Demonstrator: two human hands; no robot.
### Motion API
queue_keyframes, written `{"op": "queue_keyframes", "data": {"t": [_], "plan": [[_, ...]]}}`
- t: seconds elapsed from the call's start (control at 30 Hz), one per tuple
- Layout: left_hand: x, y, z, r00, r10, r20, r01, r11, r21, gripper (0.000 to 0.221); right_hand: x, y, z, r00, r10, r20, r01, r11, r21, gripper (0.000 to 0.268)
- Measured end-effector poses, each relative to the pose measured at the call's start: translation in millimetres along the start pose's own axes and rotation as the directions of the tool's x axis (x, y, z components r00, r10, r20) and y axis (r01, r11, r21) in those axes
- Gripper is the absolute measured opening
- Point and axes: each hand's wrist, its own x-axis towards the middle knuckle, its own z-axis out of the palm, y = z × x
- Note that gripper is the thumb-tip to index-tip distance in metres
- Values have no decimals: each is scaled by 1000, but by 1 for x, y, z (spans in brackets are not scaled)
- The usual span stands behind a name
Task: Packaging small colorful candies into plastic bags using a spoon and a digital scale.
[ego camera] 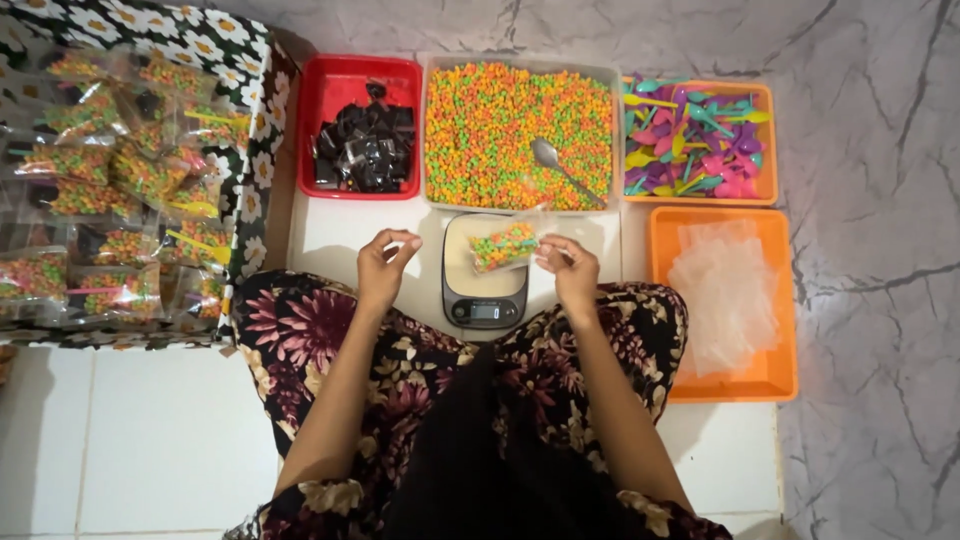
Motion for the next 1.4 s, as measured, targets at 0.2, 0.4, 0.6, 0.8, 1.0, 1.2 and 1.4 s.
{"op": "queue_keyframes", "data": {"t": [0.2,0.4,0.6,0.8,1.0,1.2,1.4], "plan": [[-7,-81,1,983,-159,-89,156,987,-41,22,8,89,2,979,181,-97,-184,983,-16,14],[-5,-84,5,991,-115,-72,120,991,66,25,19,126,-12,984,169,-48,-173,883,-437,31],[-12,-69,13,997,-77,-22,79,995,61,18,15,114,-11,969,245,-25,-223,830,-512,38],[-13,-74,13,995,-91,-35,94,991,93,15,14,97,-11,960,260,-101,-276,839,-468,38],[-14,-80,14,992,-129,-15,130,986,105,12,6,73,-13,961,205,-186,-263,884,-386,38],[-18,-65,12,993,-114,-11,114,983,141,8,3,68,-11,966,173,-191,-231,909,-346,37],[-23,-40,11,992,-118,-40,122,981,152,4,9,85,-16,970,178,-167,-227,910,-347,36]]}}
